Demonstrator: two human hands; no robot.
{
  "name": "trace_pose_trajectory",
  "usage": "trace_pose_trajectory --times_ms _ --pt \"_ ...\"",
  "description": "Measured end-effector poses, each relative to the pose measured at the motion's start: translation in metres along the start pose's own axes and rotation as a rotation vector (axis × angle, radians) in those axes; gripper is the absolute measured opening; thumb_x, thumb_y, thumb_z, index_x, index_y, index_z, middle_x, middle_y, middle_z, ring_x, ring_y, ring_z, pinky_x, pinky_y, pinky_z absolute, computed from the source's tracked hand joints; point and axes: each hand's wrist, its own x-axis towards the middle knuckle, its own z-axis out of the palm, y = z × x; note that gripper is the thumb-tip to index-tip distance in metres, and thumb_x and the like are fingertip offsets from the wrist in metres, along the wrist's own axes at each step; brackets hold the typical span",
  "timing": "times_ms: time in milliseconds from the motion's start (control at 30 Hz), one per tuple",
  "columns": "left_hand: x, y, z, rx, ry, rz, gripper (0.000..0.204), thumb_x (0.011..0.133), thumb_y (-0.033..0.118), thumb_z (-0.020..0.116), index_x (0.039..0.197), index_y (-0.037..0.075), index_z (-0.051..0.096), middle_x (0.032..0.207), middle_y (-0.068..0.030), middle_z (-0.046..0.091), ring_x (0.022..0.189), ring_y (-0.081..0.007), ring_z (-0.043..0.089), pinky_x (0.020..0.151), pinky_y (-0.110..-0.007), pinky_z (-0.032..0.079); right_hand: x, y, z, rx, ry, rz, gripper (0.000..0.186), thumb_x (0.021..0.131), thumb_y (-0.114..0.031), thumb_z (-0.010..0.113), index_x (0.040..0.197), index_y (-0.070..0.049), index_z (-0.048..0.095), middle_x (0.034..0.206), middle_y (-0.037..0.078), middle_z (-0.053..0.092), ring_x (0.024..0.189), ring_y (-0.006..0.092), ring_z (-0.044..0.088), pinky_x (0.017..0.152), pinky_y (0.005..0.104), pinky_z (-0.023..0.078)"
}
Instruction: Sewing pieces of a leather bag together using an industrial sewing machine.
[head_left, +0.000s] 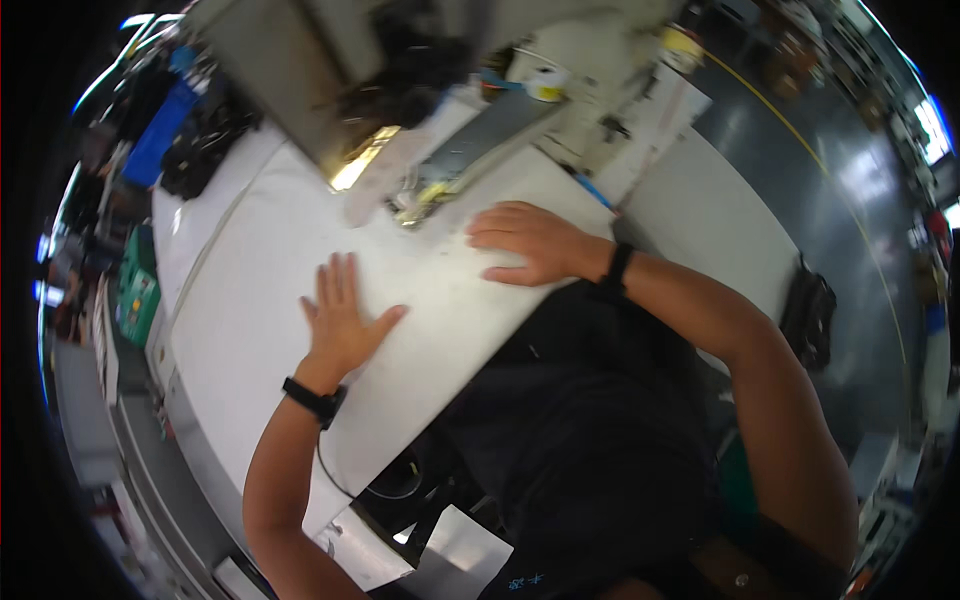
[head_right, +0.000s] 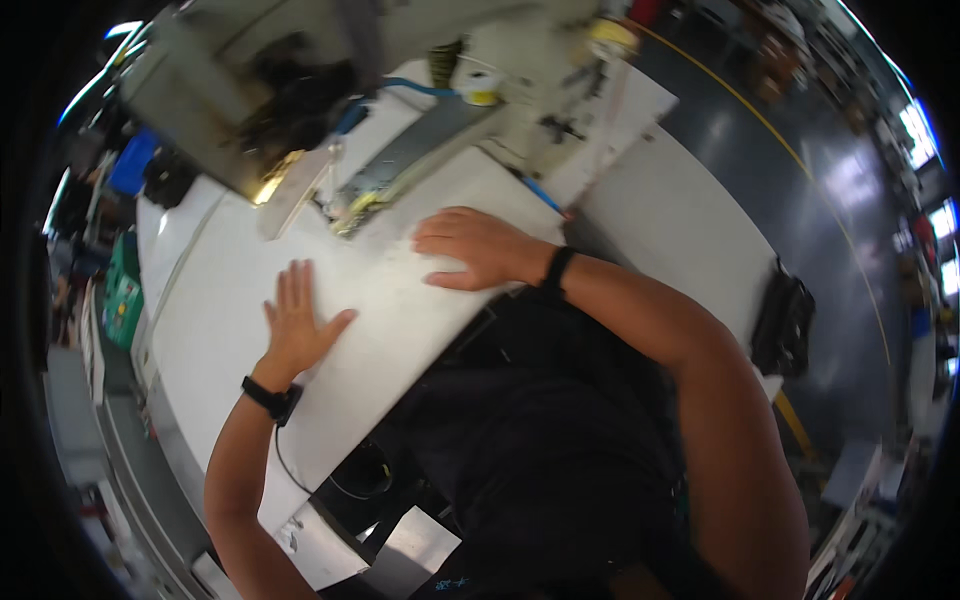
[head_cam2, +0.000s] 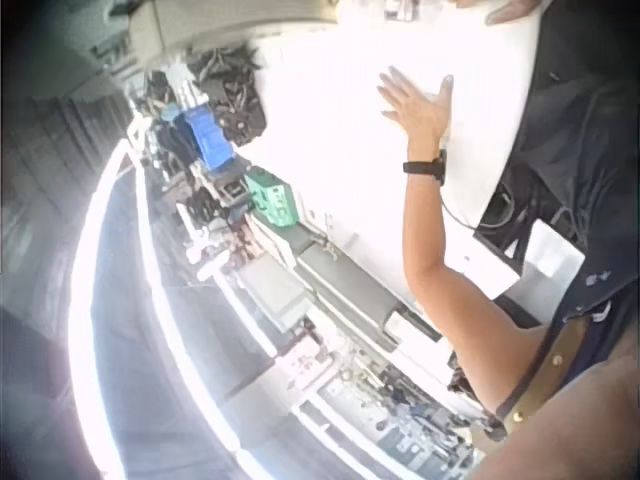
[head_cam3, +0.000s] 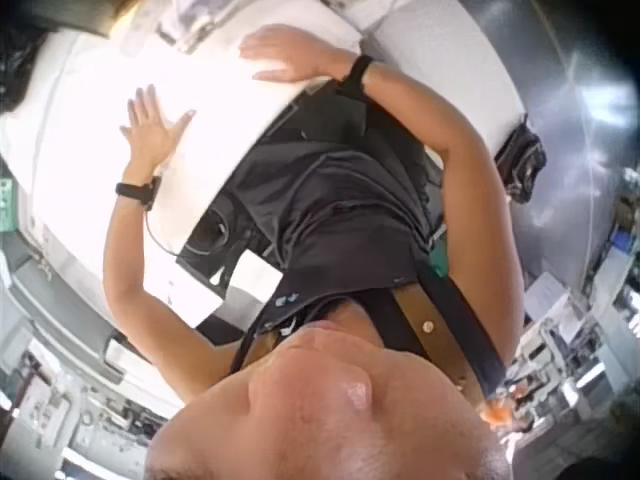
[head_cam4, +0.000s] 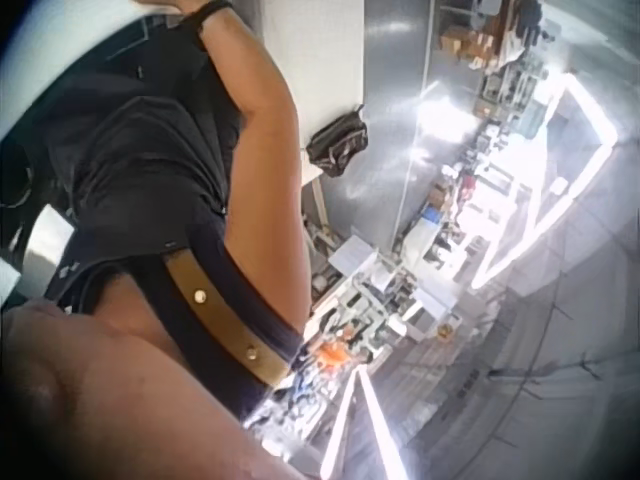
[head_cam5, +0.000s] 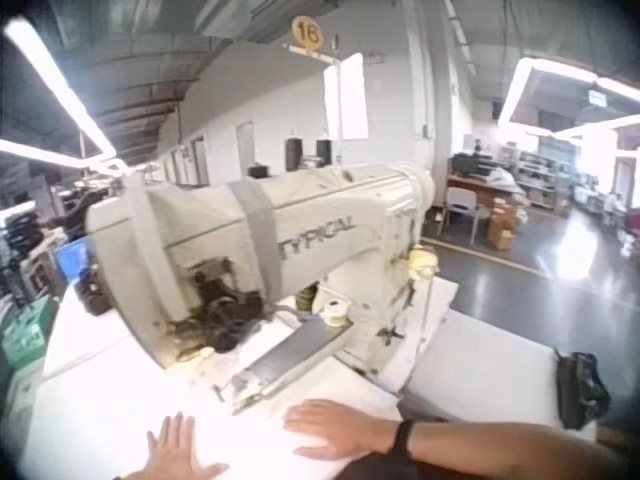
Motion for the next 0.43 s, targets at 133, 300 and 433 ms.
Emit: trace_pose_trajectory --times_ms 133,300,433 --pt "0.003 -0.007 0.021 0.062 0.101 0.029 0.098 0.097 0.060 0.063 0.168 0.011 0.016 0.171 -0.0236 0.018 0.157 -0.0463 0.017 0.115 -0.077 0.020 -0.009 0.009 0.010 -0.069 0.126 -0.013 0.048 0.094 -0.042 0.071 0.123 -0.004 0.067 0.128 0.014 0.065 0.120 0.0333 0.061 0.107 0.0441 0.046" --pt "0.011 -0.026 0.017 0.068 0.010 0.109 0.088 0.104 0.056 0.054 0.168 0.010 0.014 0.171 -0.0255 0.017 0.156 -0.0476 0.019 0.117 -0.071 0.025 -0.055 -0.022 0.001 -0.169 0.290 -0.036 0.059 0.096 -0.047 0.068 0.138 -0.008 0.059 0.133 0.014 0.063 0.122 0.0332 0.060 0.108 0.0444 0.045" --pt "0.019 -0.047 0.028 0.097 0.043 0.176 0.088 0.104 0.052 0.056 0.167 0.006 0.015 0.168 -0.0318 0.019 0.155 -0.0499 0.020 0.125 -0.057 0.023 -0.148 -0.030 -0.067 -0.318 0.284 0.007 0.056 0.095 -0.045 0.071 0.136 -0.008 0.061 0.133 0.015 0.063 0.123 0.0344 0.059 0.109 0.0445 0.045"
